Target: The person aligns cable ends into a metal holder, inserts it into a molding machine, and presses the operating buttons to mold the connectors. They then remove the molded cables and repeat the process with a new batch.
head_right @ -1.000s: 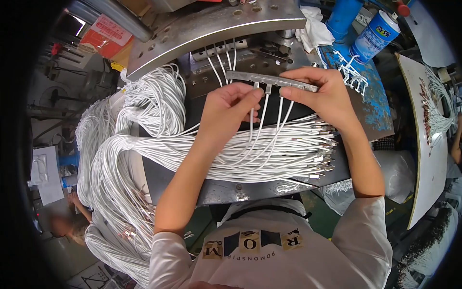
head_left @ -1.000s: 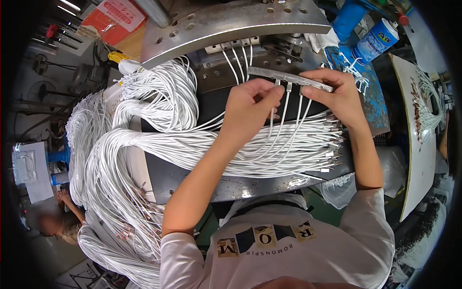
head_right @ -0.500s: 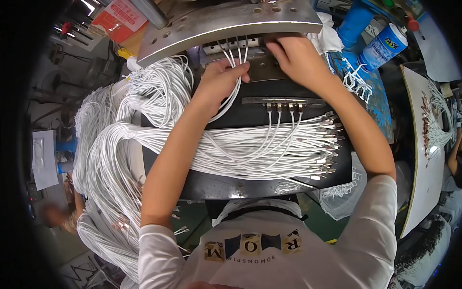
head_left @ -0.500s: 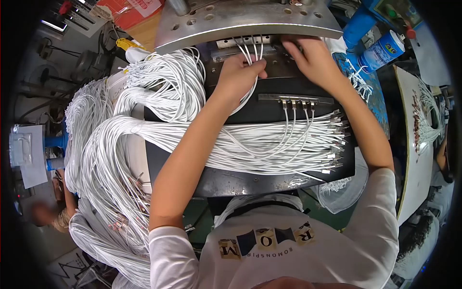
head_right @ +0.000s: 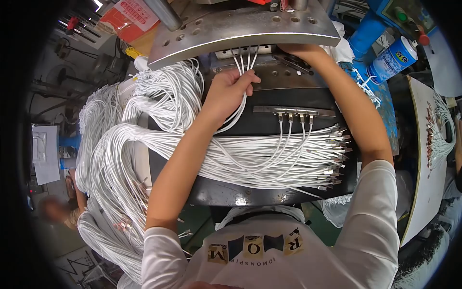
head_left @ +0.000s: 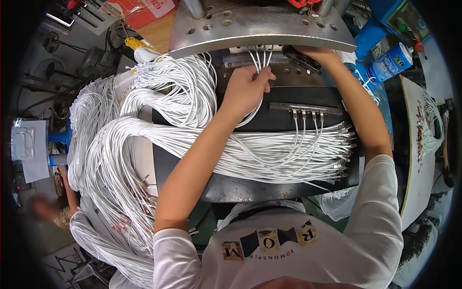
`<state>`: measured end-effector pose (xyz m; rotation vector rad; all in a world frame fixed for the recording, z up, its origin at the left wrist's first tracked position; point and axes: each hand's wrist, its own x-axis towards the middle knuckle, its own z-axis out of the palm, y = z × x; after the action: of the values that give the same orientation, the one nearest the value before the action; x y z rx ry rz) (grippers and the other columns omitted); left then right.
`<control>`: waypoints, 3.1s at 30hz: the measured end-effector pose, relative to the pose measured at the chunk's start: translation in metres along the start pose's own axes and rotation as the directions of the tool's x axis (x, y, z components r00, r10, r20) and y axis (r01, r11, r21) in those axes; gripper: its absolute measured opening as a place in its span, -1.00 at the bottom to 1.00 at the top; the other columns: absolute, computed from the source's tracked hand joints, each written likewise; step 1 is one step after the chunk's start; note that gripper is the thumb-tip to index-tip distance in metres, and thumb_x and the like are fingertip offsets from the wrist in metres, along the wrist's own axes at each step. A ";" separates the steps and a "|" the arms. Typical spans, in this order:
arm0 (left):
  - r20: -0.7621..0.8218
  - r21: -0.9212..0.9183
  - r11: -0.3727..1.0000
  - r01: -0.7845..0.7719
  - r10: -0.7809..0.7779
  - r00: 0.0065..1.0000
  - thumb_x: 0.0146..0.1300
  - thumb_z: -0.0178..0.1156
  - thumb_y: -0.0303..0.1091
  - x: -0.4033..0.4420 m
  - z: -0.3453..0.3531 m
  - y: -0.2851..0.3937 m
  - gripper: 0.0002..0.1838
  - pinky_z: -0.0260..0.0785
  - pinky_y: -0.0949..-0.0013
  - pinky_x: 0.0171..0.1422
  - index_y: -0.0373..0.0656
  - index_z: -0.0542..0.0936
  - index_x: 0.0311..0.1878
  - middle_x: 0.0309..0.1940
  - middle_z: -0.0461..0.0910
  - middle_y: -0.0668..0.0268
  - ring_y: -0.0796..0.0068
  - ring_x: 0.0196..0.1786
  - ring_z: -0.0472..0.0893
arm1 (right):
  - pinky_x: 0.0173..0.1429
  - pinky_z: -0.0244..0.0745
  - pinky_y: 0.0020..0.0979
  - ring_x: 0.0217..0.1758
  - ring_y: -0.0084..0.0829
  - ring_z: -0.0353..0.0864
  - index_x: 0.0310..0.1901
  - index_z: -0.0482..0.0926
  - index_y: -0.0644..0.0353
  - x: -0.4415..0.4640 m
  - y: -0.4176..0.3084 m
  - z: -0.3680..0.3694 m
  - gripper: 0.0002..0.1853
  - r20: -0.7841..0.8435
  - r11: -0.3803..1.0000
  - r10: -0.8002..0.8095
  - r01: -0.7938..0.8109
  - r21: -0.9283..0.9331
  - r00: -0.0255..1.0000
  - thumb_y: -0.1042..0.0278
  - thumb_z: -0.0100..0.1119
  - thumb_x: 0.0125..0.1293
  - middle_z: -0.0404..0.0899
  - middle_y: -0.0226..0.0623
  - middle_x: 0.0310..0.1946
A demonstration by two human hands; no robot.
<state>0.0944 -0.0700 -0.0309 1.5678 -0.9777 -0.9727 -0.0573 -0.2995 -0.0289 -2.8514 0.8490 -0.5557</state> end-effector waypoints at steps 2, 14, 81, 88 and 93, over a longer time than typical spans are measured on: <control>-0.022 0.055 0.998 -0.044 0.045 0.999 0.54 0.23 -0.17 -0.001 0.001 0.000 -0.67 0.27 0.37 -0.35 -0.24 0.79 -0.15 -0.53 0.63 0.39 0.61 -0.51 0.44 | 0.58 0.39 -0.15 0.53 -0.20 0.47 0.49 0.47 -0.03 0.002 -0.017 -0.013 -0.37 0.070 0.993 0.028 -0.020 -0.116 0.997 -0.02 0.31 0.47 0.51 -0.21 0.46; -0.340 -0.276 0.892 -0.357 0.257 0.905 0.61 0.18 -0.28 -0.102 -0.110 0.039 -0.70 0.34 0.61 -0.27 -0.34 0.61 0.18 -0.14 0.71 0.26 0.72 -0.32 0.56 | 0.32 0.55 -0.06 0.18 0.01 0.67 0.18 0.63 0.22 -0.022 -0.001 -0.014 -0.69 -0.103 0.974 -0.188 0.172 -0.146 0.977 0.23 0.17 0.57 0.71 0.01 0.08; 0.010 0.903 0.301 -0.307 0.699 0.715 0.57 0.07 -0.06 0.033 -0.012 -0.006 -0.51 0.09 -0.37 0.59 -0.13 0.52 0.41 0.30 0.57 -0.05 -0.21 0.43 0.45 | 0.30 0.47 0.04 0.18 0.19 0.61 0.31 0.58 0.19 -0.044 -0.090 -0.017 -0.52 -0.157 0.951 -0.296 0.306 0.043 0.942 -0.02 0.06 0.64 0.71 0.09 -0.02; 0.083 0.817 0.423 -0.393 0.588 0.805 0.54 0.15 -0.18 0.018 -0.017 0.012 -0.51 0.16 -0.27 0.61 -0.20 0.51 0.42 0.40 0.49 -0.07 -0.19 0.52 0.41 | 0.39 0.42 -0.01 0.26 0.19 0.57 0.34 0.53 0.26 -0.042 -0.084 -0.026 -0.55 0.042 0.957 -0.174 0.159 0.244 0.984 0.11 0.08 0.64 0.63 0.13 0.16; 0.171 0.572 0.631 -0.524 0.533 0.829 0.42 0.36 -0.30 -0.087 -0.018 0.032 -0.44 0.16 0.00 0.67 -0.27 0.51 0.42 0.52 0.40 -0.06 -0.16 0.66 0.24 | 0.48 0.42 -0.02 0.37 0.10 0.56 0.31 0.54 0.31 -0.118 -0.090 -0.063 -0.60 -0.158 0.932 -0.294 0.320 0.173 0.943 0.40 0.19 0.52 0.64 0.02 0.24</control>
<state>0.0772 0.0115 0.0133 1.6127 -1.7397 -0.2170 -0.1276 -0.1601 0.0116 -2.8008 0.3336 -0.8182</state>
